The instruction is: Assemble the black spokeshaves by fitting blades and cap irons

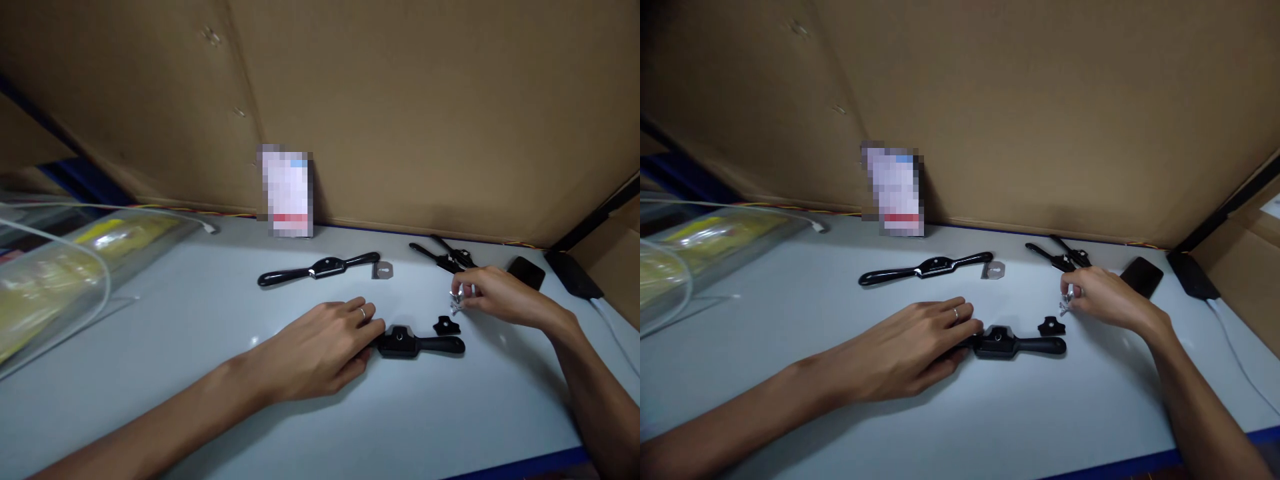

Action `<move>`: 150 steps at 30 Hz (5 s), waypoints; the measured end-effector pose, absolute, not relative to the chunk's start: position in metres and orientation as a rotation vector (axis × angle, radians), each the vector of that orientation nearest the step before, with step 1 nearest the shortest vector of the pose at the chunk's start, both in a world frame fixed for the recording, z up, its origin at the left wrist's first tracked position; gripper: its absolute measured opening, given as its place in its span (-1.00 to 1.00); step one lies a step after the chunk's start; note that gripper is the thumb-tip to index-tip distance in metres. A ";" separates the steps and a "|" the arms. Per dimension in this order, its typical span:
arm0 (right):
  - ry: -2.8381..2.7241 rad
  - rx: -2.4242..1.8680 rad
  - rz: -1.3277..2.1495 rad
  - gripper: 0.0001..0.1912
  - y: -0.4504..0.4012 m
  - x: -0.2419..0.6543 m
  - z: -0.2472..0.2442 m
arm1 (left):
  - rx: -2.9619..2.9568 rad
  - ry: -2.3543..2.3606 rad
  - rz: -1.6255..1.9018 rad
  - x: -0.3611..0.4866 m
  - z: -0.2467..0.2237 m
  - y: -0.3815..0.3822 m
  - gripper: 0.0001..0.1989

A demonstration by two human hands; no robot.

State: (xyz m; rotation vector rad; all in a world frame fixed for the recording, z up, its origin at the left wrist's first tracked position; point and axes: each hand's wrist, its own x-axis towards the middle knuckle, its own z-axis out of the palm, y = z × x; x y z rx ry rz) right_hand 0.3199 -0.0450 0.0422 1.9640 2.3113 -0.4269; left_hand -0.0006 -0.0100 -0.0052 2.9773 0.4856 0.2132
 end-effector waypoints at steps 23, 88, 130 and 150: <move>2.359 1.851 -0.613 -0.85 -0.045 0.305 0.034 | 2.991 0.504 0.198 -0.001 -0.005 -0.010 -0.95; 2.611 2.094 -1.344 -0.86 -0.063 0.229 0.003 | 3.144 0.388 0.304 -0.003 -0.008 -0.010 -0.86; 2.971 2.073 -0.586 -0.77 -0.067 0.227 0.000 | 3.163 0.378 0.322 -0.002 -0.008 -0.010 -0.89; 2.995 1.812 -0.693 -0.72 -0.071 0.232 0.006 | 3.162 0.375 0.317 -0.003 -0.009 -0.010 -0.91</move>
